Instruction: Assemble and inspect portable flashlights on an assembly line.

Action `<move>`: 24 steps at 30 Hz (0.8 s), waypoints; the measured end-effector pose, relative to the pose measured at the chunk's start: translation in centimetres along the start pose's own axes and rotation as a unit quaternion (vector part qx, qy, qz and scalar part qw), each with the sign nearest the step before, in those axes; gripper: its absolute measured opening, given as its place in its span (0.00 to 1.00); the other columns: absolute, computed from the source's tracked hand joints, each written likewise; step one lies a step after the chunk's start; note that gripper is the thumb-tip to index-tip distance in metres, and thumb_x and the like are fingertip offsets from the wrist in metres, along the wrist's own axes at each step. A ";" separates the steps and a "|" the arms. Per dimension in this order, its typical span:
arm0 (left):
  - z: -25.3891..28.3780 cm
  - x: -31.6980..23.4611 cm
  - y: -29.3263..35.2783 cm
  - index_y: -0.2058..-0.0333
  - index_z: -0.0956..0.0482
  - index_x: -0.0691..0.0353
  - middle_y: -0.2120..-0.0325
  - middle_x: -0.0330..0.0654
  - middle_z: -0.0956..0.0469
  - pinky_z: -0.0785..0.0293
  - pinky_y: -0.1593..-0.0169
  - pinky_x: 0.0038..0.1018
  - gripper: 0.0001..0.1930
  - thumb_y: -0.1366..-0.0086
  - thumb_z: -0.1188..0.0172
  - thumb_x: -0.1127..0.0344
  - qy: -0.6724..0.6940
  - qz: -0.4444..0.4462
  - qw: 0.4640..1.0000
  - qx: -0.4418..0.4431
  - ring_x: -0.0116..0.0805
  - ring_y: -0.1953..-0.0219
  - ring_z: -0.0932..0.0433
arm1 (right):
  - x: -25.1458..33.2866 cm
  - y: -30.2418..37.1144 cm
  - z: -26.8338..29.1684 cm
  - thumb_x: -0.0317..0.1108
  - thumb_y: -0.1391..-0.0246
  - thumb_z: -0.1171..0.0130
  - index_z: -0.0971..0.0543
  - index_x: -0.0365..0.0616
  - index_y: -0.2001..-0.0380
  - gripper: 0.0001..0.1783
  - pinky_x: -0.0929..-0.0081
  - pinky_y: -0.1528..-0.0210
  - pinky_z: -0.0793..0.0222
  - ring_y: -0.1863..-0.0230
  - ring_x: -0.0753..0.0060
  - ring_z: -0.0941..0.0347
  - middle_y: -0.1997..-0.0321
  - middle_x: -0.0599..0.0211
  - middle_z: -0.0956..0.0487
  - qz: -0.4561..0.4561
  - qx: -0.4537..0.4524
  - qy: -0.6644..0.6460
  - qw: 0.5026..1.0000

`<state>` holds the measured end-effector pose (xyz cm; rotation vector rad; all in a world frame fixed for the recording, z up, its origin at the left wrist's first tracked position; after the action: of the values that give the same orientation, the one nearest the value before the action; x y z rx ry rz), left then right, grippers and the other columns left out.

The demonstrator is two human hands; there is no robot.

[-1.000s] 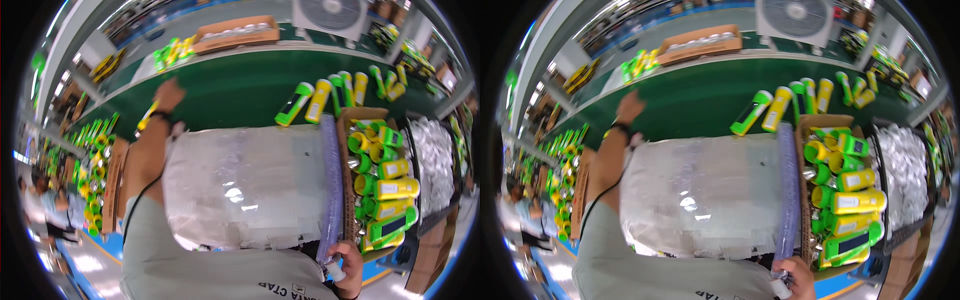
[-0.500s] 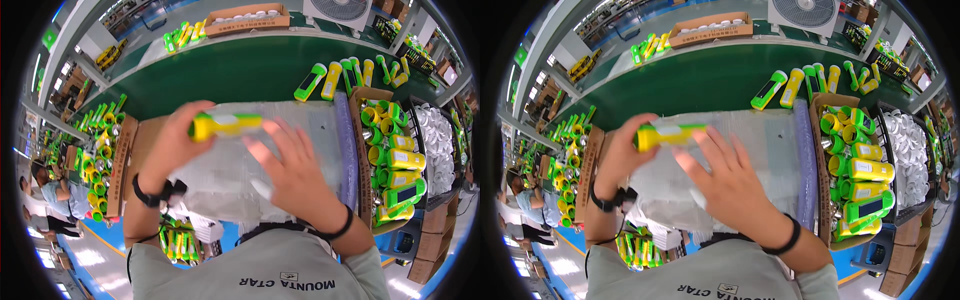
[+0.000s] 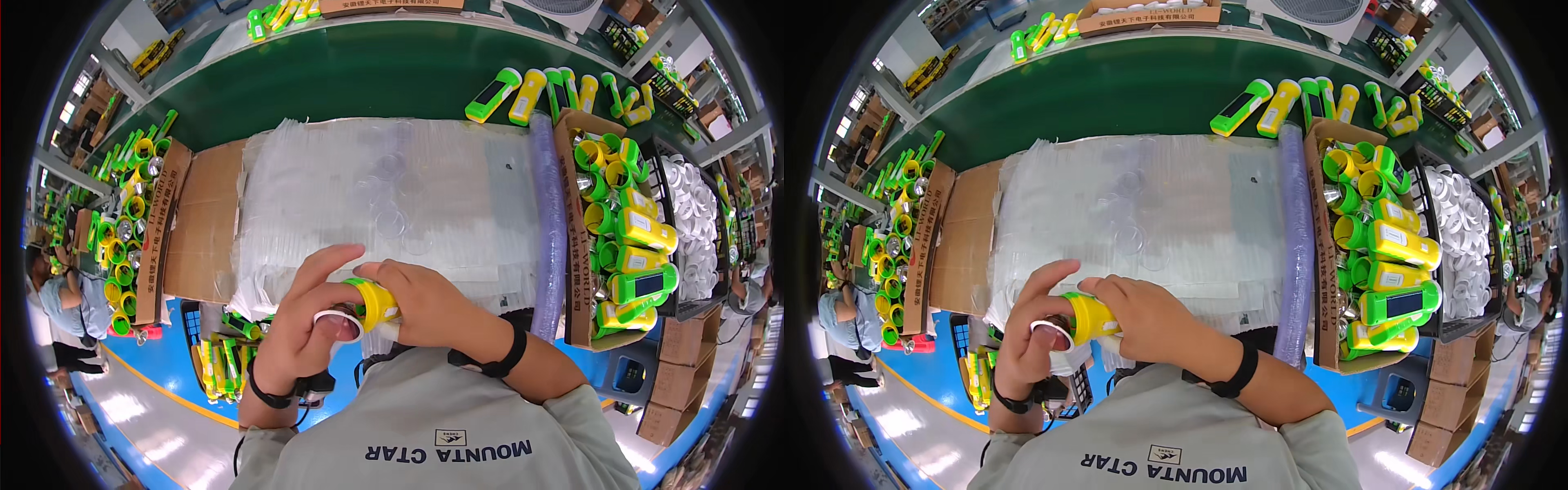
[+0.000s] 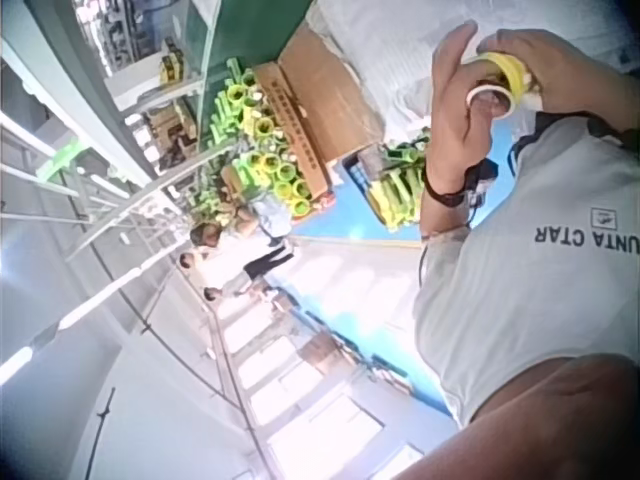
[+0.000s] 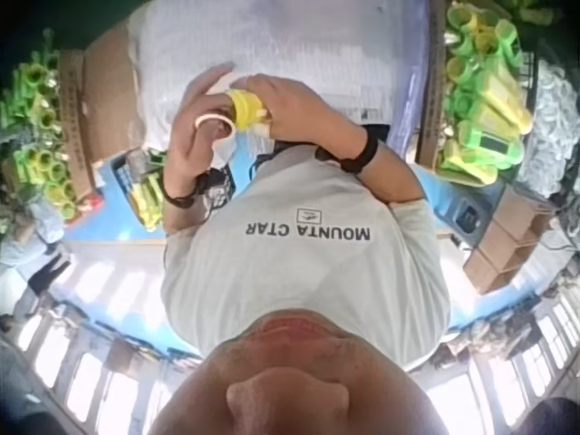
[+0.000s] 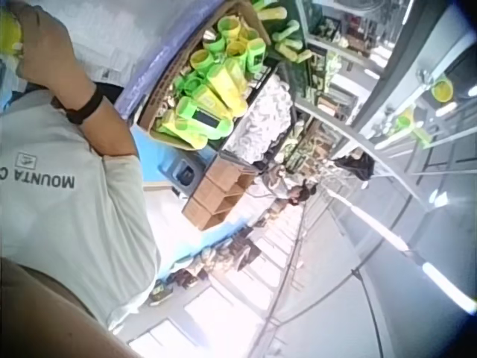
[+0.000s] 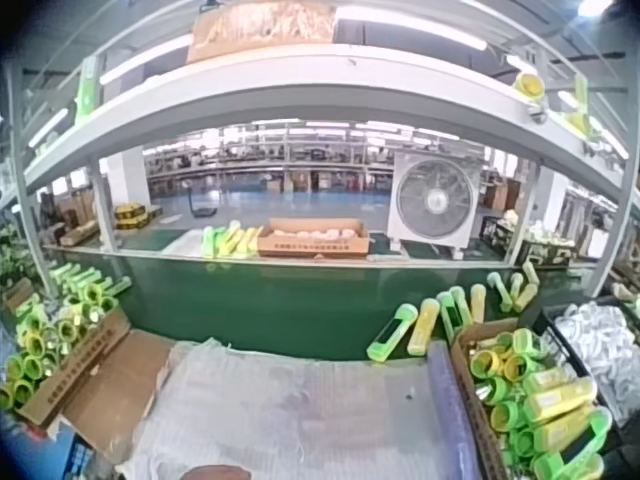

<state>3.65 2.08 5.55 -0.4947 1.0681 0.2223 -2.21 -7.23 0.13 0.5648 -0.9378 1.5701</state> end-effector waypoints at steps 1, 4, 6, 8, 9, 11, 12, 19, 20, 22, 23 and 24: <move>-0.1 0.3 -0.4 0.55 0.26 0.66 0.41 0.59 0.38 0.31 0.50 0.32 0.15 0.40 0.55 0.73 0.066 0.009 0.997 0.025 0.44 0.48 0.29 | 0.1 0.1 0.3 0.31 0.61 0.35 0.34 0.44 0.46 0.35 0.61 0.61 0.30 0.61 0.52 0.26 0.59 0.55 0.26 0.002 0.001 -0.001 1.000; -2.2 3.1 -0.4 0.52 0.28 0.64 0.40 0.57 0.39 0.32 0.48 0.32 0.17 0.37 0.59 0.70 0.241 0.191 0.948 0.081 0.42 0.46 0.30 | -0.3 -0.3 -0.5 0.30 0.62 0.35 0.35 0.43 0.45 0.36 0.59 0.58 0.31 0.59 0.49 0.27 0.58 0.54 0.26 -0.009 0.062 -0.030 0.998; -2.7 4.3 -0.7 0.51 0.28 0.61 0.41 0.55 0.37 0.31 0.48 0.32 0.18 0.38 0.58 0.70 0.251 0.133 0.958 0.025 0.44 0.46 0.29 | -0.7 0.0 -1.1 0.29 0.62 0.36 0.35 0.43 0.44 0.37 0.60 0.57 0.31 0.57 0.48 0.28 0.55 0.54 0.27 -0.042 0.077 -0.069 0.994; -2.5 0.1 -1.3 0.51 0.25 0.60 0.44 0.55 0.33 0.29 0.48 0.36 0.19 0.42 0.53 0.68 -0.129 -0.186 0.974 0.025 0.50 0.46 0.30 | -2.3 0.8 -1.8 0.26 0.64 0.36 0.34 0.43 0.45 0.37 0.61 0.52 0.32 0.53 0.47 0.30 0.52 0.54 0.27 -0.073 0.109 -0.091 0.987; -2.7 -0.2 -1.5 0.51 0.25 0.60 0.44 0.55 0.33 0.29 0.48 0.36 0.19 0.42 0.53 0.68 -0.139 -0.182 0.973 0.020 0.50 0.46 0.30 | -2.5 1.1 -1.8 0.25 0.65 0.36 0.34 0.42 0.45 0.37 0.61 0.50 0.33 0.50 0.47 0.31 0.51 0.54 0.27 -0.028 0.089 -0.105 0.990; -3.1 -1.5 -1.9 0.51 0.27 0.57 0.46 0.50 0.30 0.25 0.54 0.37 0.22 0.46 0.42 0.63 -0.209 -0.192 0.959 0.005 0.49 0.49 0.27 | -3.4 1.9 -2.2 0.21 0.67 0.37 0.32 0.42 0.46 0.37 0.60 0.45 0.37 0.45 0.47 0.35 0.49 0.54 0.28 -0.046 0.105 -0.147 0.983; -2.9 -2.0 -2.0 0.51 0.27 0.57 0.46 0.50 0.30 0.25 0.54 0.37 0.22 0.46 0.42 0.63 -0.213 -0.189 0.959 0.002 0.49 0.49 0.27 | -3.1 2.0 -2.2 0.21 0.67 0.37 0.32 0.42 0.46 0.37 0.60 0.45 0.37 0.45 0.47 0.35 0.49 0.54 0.28 -0.042 0.109 -0.148 0.982; -5.4 -0.9 -2.1 0.55 0.22 0.57 0.47 0.50 0.30 0.24 0.60 0.32 0.18 0.47 0.40 0.66 -0.123 -0.118 0.983 0.072 0.46 0.55 0.24 | -4.3 2.0 3.6 0.24 0.60 0.42 0.31 0.40 0.47 0.31 0.57 0.48 0.35 0.47 0.45 0.34 0.48 0.50 0.31 -0.004 0.095 0.094 0.991; -5.7 -0.1 -2.3 0.56 0.21 0.56 0.47 0.49 0.30 0.24 0.62 0.30 0.17 0.47 0.40 0.68 -0.008 -0.162 0.986 0.047 0.45 0.57 0.24 | -6.9 1.6 5.0 0.27 0.58 0.42 0.31 0.41 0.47 0.29 0.56 0.50 0.34 0.48 0.46 0.33 0.48 0.49 0.31 -0.066 0.053 0.185 0.979; -6.6 0.1 -3.0 0.58 0.21 0.59 0.51 0.49 0.28 0.26 0.61 0.29 0.17 0.50 0.38 0.72 0.035 -0.202 0.979 0.010 0.43 0.59 0.24 | -9.1 0.3 5.1 0.32 0.54 0.42 0.30 0.41 0.48 0.27 0.55 0.53 0.33 0.51 0.48 0.32 0.51 0.49 0.30 -0.105 -0.013 0.241 0.965; -6.8 0.1 -3.5 0.58 0.21 0.61 0.54 0.49 0.27 0.26 0.59 0.30 0.18 0.51 0.37 0.72 0.070 -0.194 0.978 -0.013 0.43 0.60 0.23 | -10.1 -0.1 4.3 0.33 0.55 0.41 0.30 0.40 0.49 0.26 0.57 0.54 0.32 0.53 0.48 0.30 0.53 0.50 0.29 -0.119 -0.008 0.285 0.951; -6.9 0.5 -3.6 0.58 0.22 0.63 0.56 0.49 0.25 0.26 0.57 0.32 0.19 0.52 0.36 0.72 0.103 -0.179 0.978 -0.040 0.43 0.61 0.23 | -10.7 -0.4 3.4 0.33 0.55 0.40 0.29 0.40 0.51 0.25 0.58 0.55 0.31 0.55 0.49 0.29 0.55 0.51 0.29 -0.130 0.005 0.324 0.937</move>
<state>-0.08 -4.49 3.47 -0.7844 1.1538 -0.1074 0.06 -16.21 -6.27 0.1399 -0.3357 1.3819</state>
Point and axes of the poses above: each hand's wrist, its own y-axis away from the middle knuckle, its own z-axis out of the back of the hand, x = y × z, the point moved 9 cm from there along -y, towards the middle knuckle
